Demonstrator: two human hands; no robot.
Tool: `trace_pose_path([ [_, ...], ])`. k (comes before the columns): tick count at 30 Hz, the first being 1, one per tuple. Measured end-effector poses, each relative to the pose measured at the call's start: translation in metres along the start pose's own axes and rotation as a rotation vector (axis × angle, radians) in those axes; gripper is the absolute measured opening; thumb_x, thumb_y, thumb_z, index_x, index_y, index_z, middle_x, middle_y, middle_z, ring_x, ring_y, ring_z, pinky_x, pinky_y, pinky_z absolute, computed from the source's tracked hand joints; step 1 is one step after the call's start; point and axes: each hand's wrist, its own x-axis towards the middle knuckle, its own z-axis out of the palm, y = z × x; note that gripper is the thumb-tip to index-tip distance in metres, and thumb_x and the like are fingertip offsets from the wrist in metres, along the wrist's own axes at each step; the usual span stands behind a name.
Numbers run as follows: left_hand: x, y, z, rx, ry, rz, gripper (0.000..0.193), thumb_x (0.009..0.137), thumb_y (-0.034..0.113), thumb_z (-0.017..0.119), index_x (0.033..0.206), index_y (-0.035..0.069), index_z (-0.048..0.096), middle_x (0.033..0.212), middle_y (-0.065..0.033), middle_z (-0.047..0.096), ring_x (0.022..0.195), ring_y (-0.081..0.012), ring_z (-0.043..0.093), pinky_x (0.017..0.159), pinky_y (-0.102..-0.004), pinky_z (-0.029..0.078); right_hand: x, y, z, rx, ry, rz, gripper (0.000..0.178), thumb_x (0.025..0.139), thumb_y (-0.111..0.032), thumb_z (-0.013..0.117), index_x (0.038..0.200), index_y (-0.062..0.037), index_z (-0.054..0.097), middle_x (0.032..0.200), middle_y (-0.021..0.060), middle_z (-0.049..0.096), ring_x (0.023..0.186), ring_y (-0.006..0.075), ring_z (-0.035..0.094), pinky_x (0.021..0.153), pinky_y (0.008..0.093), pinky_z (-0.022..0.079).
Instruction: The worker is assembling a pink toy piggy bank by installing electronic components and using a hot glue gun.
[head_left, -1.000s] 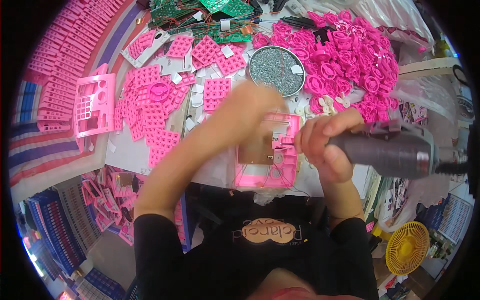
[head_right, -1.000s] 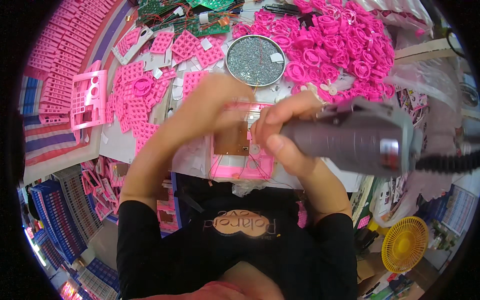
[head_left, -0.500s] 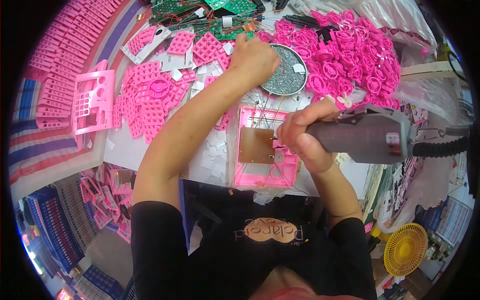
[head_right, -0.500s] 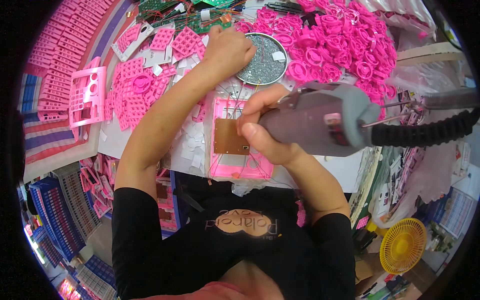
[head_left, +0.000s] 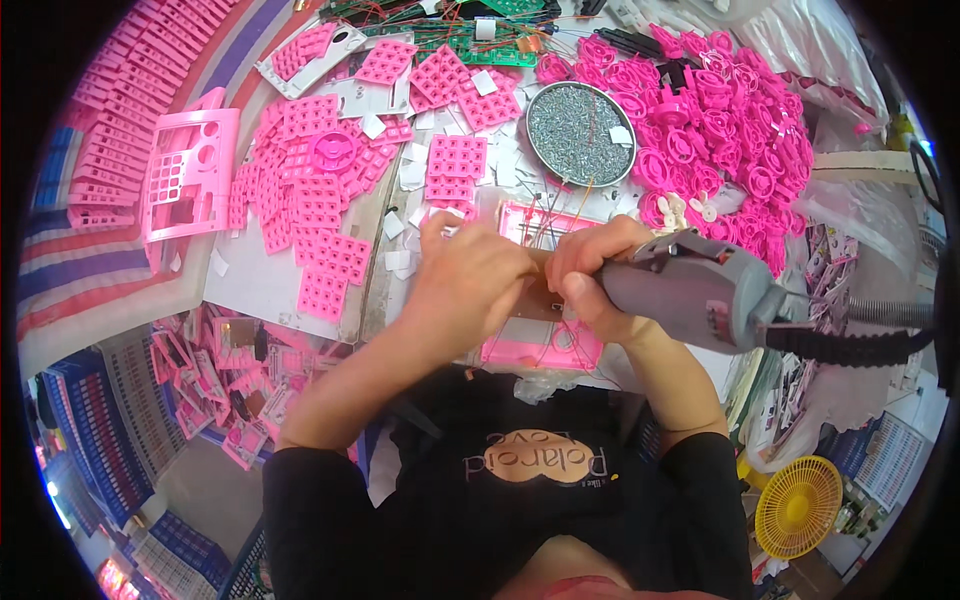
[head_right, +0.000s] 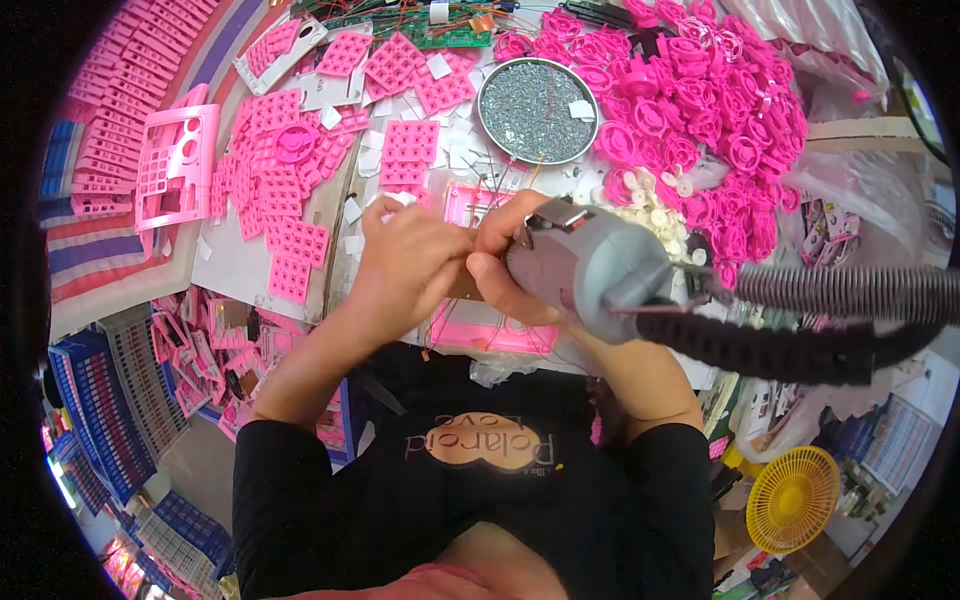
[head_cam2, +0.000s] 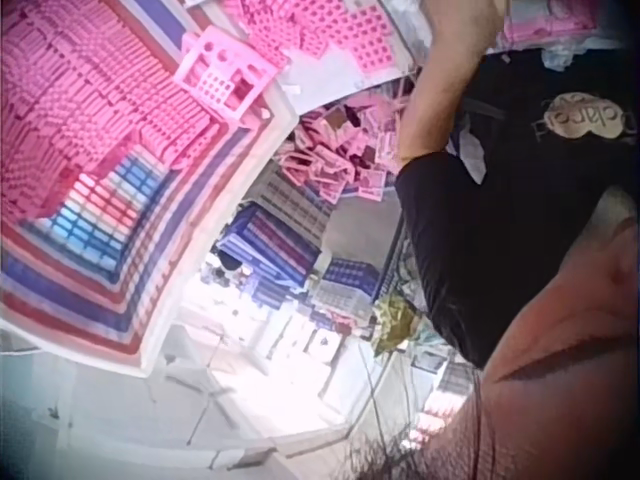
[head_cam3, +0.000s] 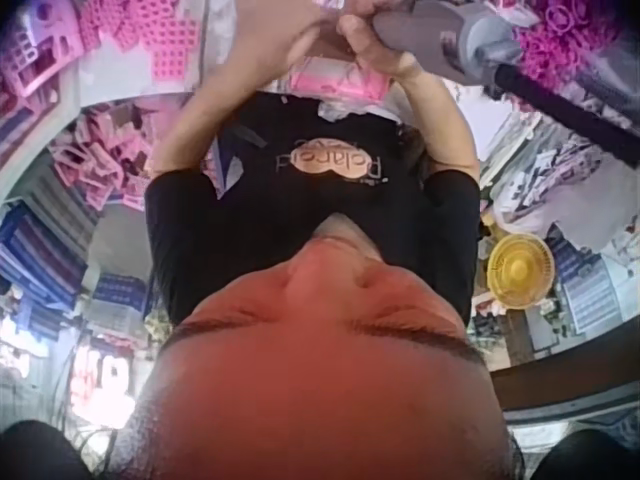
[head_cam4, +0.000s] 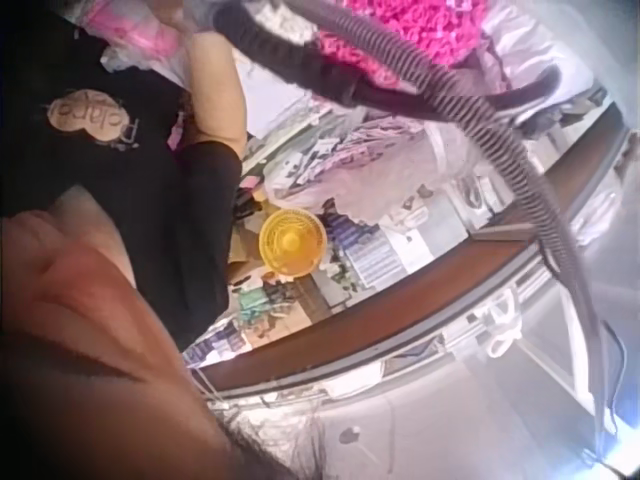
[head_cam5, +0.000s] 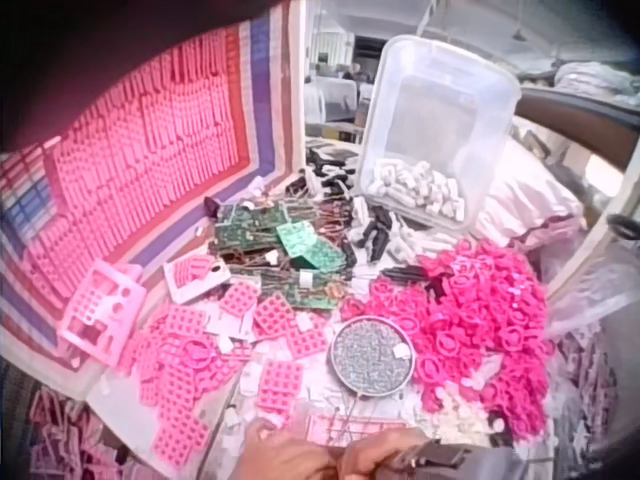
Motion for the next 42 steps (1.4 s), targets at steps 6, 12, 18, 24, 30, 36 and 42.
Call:
trace_pose_path([
  [6, -0.012, 0.008, 0.017, -0.066, 0.13, -0.003, 0.018, 0.076, 0.013, 0.077, 0.09, 0.015, 0.066, 0.091, 0.0033, 0.068, 0.088, -0.0173, 0.061, 0.094, -0.0455, 0.03, 0.016, -0.035, 0.012, 0.271, 0.057, -0.055, 0.032, 0.093, -0.024, 0.071, 0.103, -0.0076, 0.045, 0.057, 0.0013, 0.049, 0.049, 0.0134, 0.047, 0.052, 0.0324, 0.046],
  [12, -0.021, 0.006, 0.013, -0.045, 0.127, -0.036, 0.017, 0.079, 0.021, 0.078, 0.091, 0.015, 0.067, 0.089, 0.0035, 0.065, 0.092, -0.0179, 0.06, 0.095, -0.0489, 0.029, 0.019, -0.033, 0.026, 0.357, 0.018, -0.07, 0.031, 0.094, -0.023, 0.071, 0.103, -0.008, 0.046, 0.058, 0.0014, 0.049, 0.049, 0.0129, 0.047, 0.05, 0.031, 0.045],
  [18, -0.022, 0.014, -0.011, 0.063, 0.225, -0.23, 0.048, 0.07, 0.032, 0.087, 0.104, 0.011, 0.06, 0.092, -0.0008, 0.063, 0.09, -0.0235, 0.06, 0.095, -0.0466, 0.031, 0.025, -0.001, 0.026, 0.187, 0.03, -0.065, 0.027, 0.094, -0.018, 0.068, 0.103, -0.0075, 0.045, 0.06, 0.0021, 0.047, 0.049, 0.0117, 0.046, 0.053, 0.0322, 0.044],
  [24, -0.076, 0.03, -0.02, -0.036, -0.118, -0.392, 0.059, 0.073, 0.031, 0.086, 0.116, 0.007, 0.053, 0.088, -0.0017, 0.062, 0.086, -0.0233, 0.059, 0.089, -0.0453, 0.032, 0.031, 0.009, 0.029, 0.175, -0.041, -0.038, 0.023, 0.094, -0.013, 0.065, 0.101, -0.0077, 0.044, 0.06, 0.0024, 0.048, 0.051, 0.0112, 0.046, 0.052, 0.0317, 0.043],
  [30, -0.094, 0.036, -0.02, -0.106, -0.088, -0.321, 0.036, 0.078, 0.007, 0.076, 0.107, 0.01, 0.056, 0.078, -0.0007, 0.059, 0.077, -0.023, 0.059, 0.085, -0.0444, 0.034, 0.036, 0.007, 0.031, -0.042, -0.148, -0.051, 0.02, 0.092, -0.007, 0.066, 0.095, -0.0071, 0.046, 0.065, 0.0064, 0.055, 0.055, 0.0131, 0.051, 0.053, 0.0307, 0.044],
  [36, -0.043, 0.023, -0.047, 0.235, 0.088, -0.231, 0.043, 0.073, 0.015, 0.079, 0.113, 0.011, 0.063, 0.106, -0.0088, 0.061, 0.103, -0.0314, 0.056, 0.086, -0.0461, 0.038, 0.038, 0.007, 0.028, -0.204, -0.214, -0.106, 0.021, 0.09, -0.006, 0.066, 0.099, -0.0042, 0.047, 0.067, 0.007, 0.057, 0.058, 0.0124, 0.053, 0.055, 0.0297, 0.046],
  [42, -0.057, 0.049, 0.002, -0.064, -0.218, 0.016, 0.024, 0.074, 0.018, 0.079, 0.095, 0.013, 0.067, 0.099, -0.0051, 0.061, 0.093, -0.0265, 0.057, 0.082, -0.044, 0.039, 0.042, -0.006, 0.016, 0.273, 0.034, 0.021, 0.031, 0.086, -0.004, 0.07, 0.111, -0.0011, 0.052, 0.073, 0.0033, 0.059, 0.062, 0.008, 0.054, 0.059, 0.0249, 0.045],
])
